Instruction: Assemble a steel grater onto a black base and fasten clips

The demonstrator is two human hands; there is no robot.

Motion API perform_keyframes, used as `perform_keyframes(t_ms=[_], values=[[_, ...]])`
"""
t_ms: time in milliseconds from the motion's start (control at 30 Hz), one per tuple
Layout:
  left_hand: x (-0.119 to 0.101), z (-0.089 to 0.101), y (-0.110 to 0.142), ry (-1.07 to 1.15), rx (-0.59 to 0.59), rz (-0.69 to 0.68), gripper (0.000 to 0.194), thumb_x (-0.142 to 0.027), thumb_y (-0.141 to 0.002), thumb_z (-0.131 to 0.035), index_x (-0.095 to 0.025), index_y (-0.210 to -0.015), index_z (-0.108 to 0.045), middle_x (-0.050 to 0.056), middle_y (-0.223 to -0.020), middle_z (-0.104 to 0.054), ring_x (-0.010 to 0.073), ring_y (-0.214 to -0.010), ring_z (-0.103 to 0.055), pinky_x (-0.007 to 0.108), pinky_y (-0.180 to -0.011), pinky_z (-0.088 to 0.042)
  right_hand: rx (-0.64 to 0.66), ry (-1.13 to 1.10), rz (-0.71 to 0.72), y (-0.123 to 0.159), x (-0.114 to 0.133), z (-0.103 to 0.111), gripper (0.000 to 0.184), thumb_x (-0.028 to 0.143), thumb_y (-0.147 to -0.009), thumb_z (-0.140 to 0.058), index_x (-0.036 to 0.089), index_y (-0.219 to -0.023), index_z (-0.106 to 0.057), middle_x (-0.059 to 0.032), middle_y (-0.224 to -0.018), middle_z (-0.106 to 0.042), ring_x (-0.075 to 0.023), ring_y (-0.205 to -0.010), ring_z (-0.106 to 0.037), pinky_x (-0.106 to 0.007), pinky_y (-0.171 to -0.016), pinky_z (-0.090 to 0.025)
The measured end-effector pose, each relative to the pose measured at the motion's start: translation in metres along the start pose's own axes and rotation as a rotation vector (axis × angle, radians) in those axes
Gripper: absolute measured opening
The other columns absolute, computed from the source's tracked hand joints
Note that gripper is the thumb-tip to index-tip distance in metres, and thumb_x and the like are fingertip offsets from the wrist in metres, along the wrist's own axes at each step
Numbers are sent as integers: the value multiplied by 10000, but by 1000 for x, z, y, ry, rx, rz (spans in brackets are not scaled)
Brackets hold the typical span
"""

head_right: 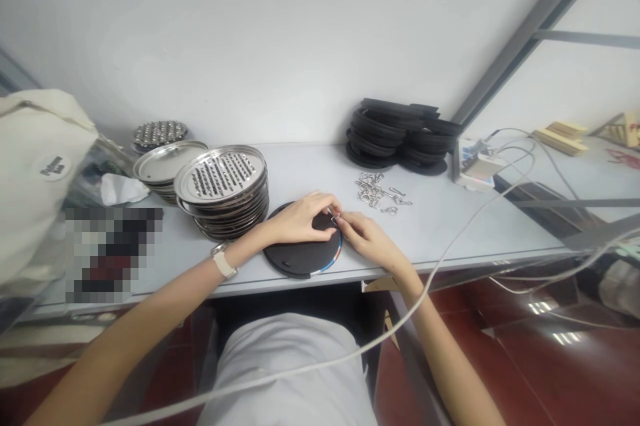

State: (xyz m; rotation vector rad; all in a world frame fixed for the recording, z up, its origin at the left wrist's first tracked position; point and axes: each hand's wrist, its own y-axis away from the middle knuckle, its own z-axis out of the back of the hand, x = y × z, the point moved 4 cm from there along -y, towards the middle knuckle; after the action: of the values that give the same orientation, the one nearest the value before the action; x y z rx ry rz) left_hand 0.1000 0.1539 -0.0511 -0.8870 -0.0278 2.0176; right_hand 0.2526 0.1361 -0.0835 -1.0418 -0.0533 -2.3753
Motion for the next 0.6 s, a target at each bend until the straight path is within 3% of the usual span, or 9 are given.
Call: perform_keyframes(t_ms=[600], values=[[9, -3, -1, 271, 1, 50, 332, -110, -702, -618, -187, -1011, -525, 19, -896, -639, 151, -885, -615, 269, -816, -470, 10, -30, -27, 0, 2, 0, 374, 432, -974, -374, 181, -758, -549, -38, -764, -595, -178, -722, -536, -280, -683, -425]])
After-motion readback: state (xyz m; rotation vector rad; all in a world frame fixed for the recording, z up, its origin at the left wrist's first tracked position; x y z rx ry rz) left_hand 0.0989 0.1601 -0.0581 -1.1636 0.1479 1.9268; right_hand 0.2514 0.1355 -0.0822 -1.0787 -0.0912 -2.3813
